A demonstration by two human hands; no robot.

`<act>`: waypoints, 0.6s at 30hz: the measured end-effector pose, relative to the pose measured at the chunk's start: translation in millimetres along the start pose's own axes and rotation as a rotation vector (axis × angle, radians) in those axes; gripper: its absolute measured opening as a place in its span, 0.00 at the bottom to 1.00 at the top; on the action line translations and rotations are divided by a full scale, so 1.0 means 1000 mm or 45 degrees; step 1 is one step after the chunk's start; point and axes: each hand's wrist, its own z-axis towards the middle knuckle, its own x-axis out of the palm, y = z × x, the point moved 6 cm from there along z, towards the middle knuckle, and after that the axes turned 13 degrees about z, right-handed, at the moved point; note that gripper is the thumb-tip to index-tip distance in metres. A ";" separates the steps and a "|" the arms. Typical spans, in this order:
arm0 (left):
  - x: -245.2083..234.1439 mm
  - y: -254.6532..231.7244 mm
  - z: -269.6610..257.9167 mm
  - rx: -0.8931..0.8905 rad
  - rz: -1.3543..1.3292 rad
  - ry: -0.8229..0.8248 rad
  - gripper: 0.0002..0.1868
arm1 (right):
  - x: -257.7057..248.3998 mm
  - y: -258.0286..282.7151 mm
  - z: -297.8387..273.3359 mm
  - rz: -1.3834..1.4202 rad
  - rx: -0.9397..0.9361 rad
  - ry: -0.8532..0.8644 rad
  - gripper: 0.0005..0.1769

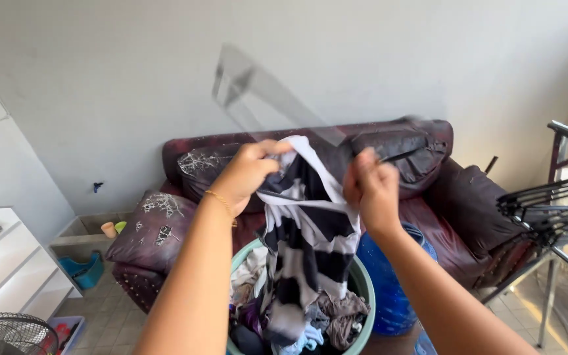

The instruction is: The person takes wet clothes from a basin, places them on hangers, and hangs them on a drying rack. The person handles shirts, pants, and shorts one at a time, spreading them out on the rack.

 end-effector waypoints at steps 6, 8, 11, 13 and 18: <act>-0.024 0.090 -0.007 -0.414 0.212 0.057 0.31 | 0.025 0.055 -0.004 -0.580 -0.324 0.345 0.25; -0.040 0.101 0.003 -0.392 0.204 0.011 0.30 | 0.034 0.047 -0.005 -0.661 -0.440 0.509 0.22; -0.058 0.071 -0.012 -0.370 0.091 -0.029 0.26 | 0.032 0.047 -0.009 -0.749 -0.562 0.687 0.19; -0.064 0.047 -0.027 -0.371 -0.008 -0.036 0.24 | 0.029 0.058 -0.007 -0.744 -0.570 0.707 0.19; -0.083 0.049 -0.013 -0.343 -0.133 0.015 0.23 | 0.030 0.065 0.000 -0.890 -0.535 0.781 0.23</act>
